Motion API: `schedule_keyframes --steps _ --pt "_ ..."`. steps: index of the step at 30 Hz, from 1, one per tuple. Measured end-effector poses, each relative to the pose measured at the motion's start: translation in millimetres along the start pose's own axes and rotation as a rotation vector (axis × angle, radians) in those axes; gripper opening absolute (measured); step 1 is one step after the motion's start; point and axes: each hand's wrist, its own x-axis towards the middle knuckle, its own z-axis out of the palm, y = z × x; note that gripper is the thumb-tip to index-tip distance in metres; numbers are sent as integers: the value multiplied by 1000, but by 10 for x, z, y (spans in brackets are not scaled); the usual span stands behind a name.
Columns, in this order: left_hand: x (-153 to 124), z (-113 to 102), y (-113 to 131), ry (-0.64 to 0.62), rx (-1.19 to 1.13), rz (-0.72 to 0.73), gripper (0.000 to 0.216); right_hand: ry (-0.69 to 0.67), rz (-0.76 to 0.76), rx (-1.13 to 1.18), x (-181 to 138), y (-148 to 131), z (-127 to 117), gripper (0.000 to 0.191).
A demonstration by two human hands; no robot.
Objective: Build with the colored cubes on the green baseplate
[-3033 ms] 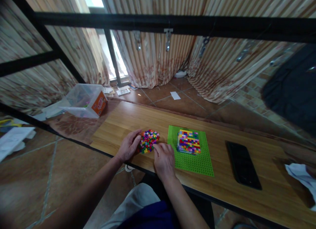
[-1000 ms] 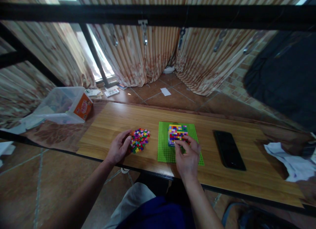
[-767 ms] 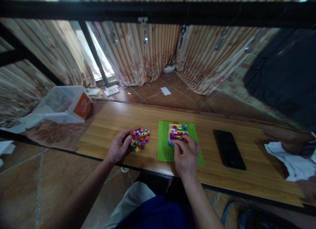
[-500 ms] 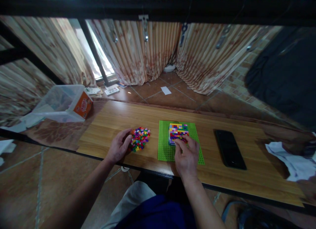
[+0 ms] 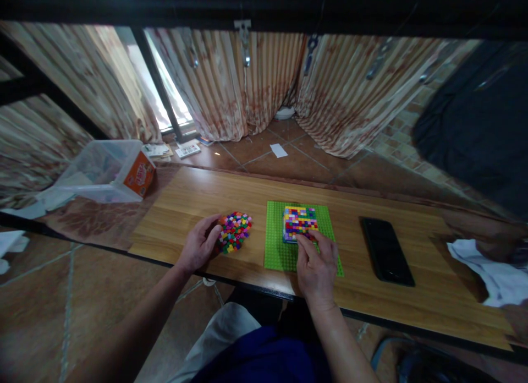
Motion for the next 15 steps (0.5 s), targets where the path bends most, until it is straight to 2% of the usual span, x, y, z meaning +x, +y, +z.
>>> schedule_keyframes --steps 9,15 --pt "-4 -3 -7 -8 8 -1 36 2 -74 -23 -11 -68 -23 23" --pt "-9 -7 24 -11 21 3 36 9 -84 -17 -64 -8 30 24"
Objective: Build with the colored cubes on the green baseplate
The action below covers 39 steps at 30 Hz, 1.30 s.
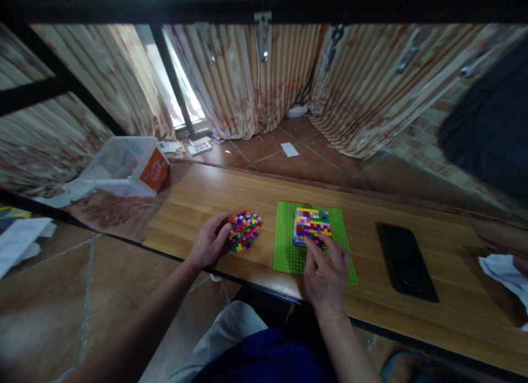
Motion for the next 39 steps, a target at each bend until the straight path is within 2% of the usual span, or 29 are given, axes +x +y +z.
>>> schedule_keyframes --steps 7,12,14,17,19,23,27,33,39 --pt "-3 5 47 13 -14 0 35 -28 -27 -3 11 51 -44 22" --pt "-2 1 58 17 -25 1 35 1 10 45 98 -251 -68 23" --pt "-3 -1 57 16 -19 6 35 -61 24 109 122 -433 14 23" --pt "-6 5 50 22 -11 8 34 -256 33 149 135 -651 222 28" --pt "-9 15 46 31 -12 12 34 -339 29 162 130 -729 365 30" --pt "-14 29 45 39 -27 23 32 -413 12 160 120 -773 549 28" --pt "-12 21 55 40 -28 17 32 -401 8 143 131 -791 611 27" --pt "-5 4 76 32 -17 4 32 -369 57 295 133 -811 540 28" --pt "-2 9 66 19 -18 4 33 -336 377 445 60 -654 216 26"
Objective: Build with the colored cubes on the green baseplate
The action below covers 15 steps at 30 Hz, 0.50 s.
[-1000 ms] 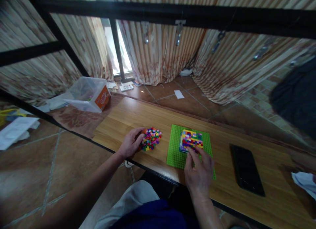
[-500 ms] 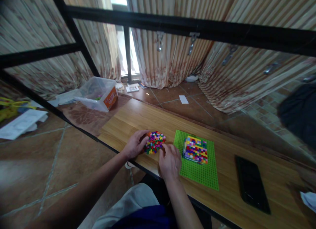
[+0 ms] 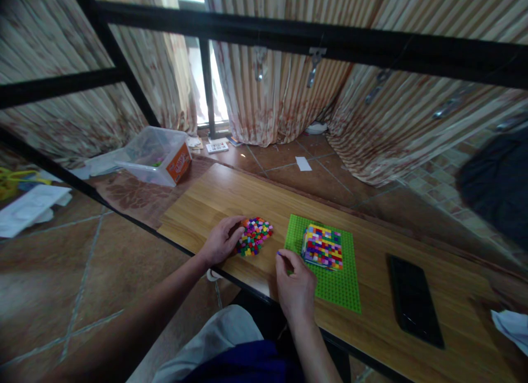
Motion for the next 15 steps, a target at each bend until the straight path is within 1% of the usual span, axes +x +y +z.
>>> schedule_keyframes --steps 2,4,8,11,15 --pt "2 4 -13 0 -4 1 32 48 49 36 -11 39 -147 26" --pt "3 8 -25 0 -10 4 32 104 41 29 14 77 -290 26" --pt "3 15 -37 5 -14 11 32 169 -103 -125 119 142 -500 25" --pt "4 18 -41 5 -15 13 31 180 -217 -245 190 190 -551 28" --pt "5 15 -45 -1 -16 9 31 180 -328 -373 232 254 -520 32"
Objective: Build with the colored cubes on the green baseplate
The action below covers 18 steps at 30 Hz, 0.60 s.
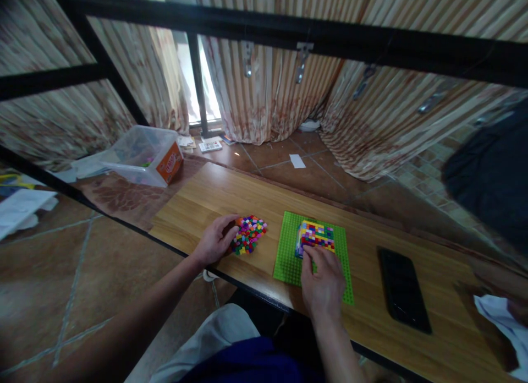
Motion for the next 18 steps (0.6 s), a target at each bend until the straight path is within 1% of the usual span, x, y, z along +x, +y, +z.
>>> schedule_keyframes --steps 3,8,13,18 --pt "1 -3 2 -2 2 2 31 4 -30 -78 -12 28 38 31" --pt "1 -2 4 4 7 5 30 11 -21 -151 -15 58 59 29" --pt "-1 2 -7 16 18 18 30 55 40 -103 5 72 80 32" --pt "3 -1 -10 10 21 21 30 90 37 -48 -21 75 66 28"
